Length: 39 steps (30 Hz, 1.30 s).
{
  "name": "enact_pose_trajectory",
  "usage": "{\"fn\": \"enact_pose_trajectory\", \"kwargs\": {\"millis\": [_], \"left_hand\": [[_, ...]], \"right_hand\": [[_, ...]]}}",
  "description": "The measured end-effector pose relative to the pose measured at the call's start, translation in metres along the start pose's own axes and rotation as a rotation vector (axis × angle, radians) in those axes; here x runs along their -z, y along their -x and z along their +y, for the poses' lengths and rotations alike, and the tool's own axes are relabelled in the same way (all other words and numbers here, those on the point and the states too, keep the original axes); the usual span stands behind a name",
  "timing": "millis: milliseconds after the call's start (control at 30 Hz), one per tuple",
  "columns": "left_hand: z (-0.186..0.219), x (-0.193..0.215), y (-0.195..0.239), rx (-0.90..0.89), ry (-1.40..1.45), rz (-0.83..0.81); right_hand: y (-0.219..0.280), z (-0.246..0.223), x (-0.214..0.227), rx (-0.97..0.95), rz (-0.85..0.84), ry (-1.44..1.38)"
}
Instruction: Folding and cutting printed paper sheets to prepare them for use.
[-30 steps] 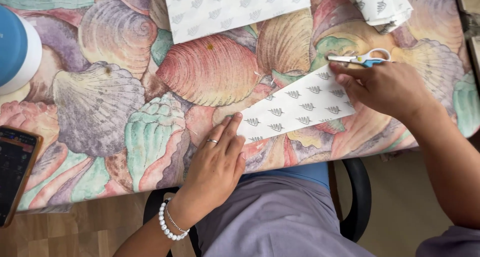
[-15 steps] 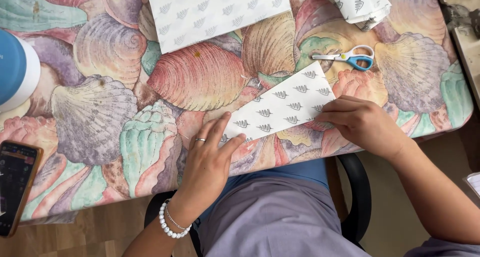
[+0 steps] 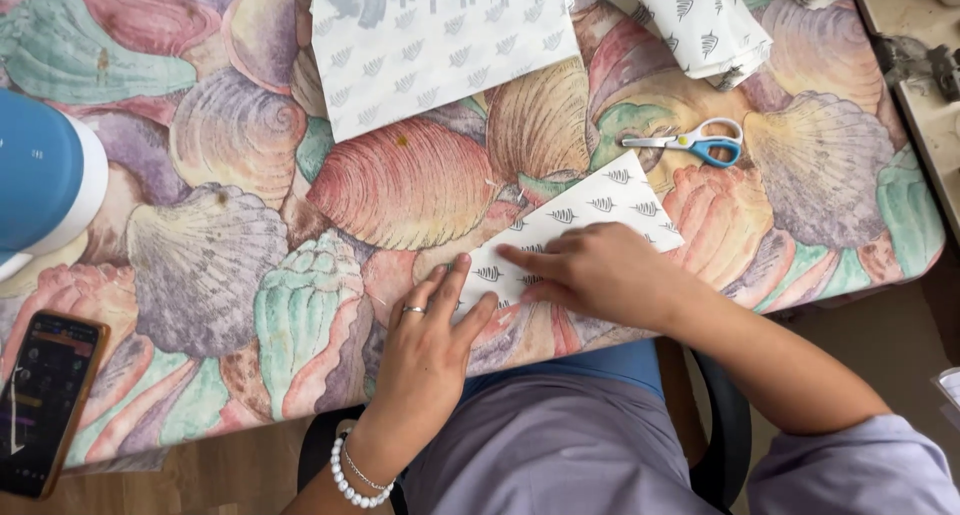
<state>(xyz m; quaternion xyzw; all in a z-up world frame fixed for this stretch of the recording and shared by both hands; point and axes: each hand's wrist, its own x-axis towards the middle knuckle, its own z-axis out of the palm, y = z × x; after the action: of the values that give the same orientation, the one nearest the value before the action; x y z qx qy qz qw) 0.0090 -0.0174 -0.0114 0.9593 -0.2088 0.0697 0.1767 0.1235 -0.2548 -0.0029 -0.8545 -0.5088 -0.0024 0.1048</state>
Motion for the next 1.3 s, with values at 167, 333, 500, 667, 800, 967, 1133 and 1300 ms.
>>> {"fn": "enact_pose_trajectory", "kwargs": {"millis": [167,333,500,667,800,967,1133,1300], "left_hand": [[0.003,0.006,-0.001,-0.024,0.023,0.03],[0.005,0.01,-0.002,-0.082,-0.032,0.025],[-0.001,0.009,0.0,-0.074,0.034,0.004],[0.008,0.017,-0.014,-0.072,0.053,-0.031],[0.004,0.007,-0.02,-0.065,0.013,-0.058],[0.008,-0.007,-0.019,-0.063,-0.075,0.021],[0.008,-0.003,-0.019,-0.043,-0.067,0.09],[0.007,-0.001,-0.018,-0.029,0.027,0.045]], "right_hand": [[0.071,0.039,0.029,-0.117,0.09,-0.13],[0.099,0.042,0.018,-0.158,0.167,-0.11],[0.107,0.041,0.008,-0.08,0.16,-0.038],[0.108,0.042,0.007,-0.075,0.121,0.011],[0.102,0.04,0.013,-0.097,0.071,0.057],[0.066,0.029,0.025,-0.149,-0.021,0.067],[0.006,0.015,0.011,-0.116,-0.177,0.289],[-0.012,0.015,0.01,-0.236,-0.273,0.27]]}}
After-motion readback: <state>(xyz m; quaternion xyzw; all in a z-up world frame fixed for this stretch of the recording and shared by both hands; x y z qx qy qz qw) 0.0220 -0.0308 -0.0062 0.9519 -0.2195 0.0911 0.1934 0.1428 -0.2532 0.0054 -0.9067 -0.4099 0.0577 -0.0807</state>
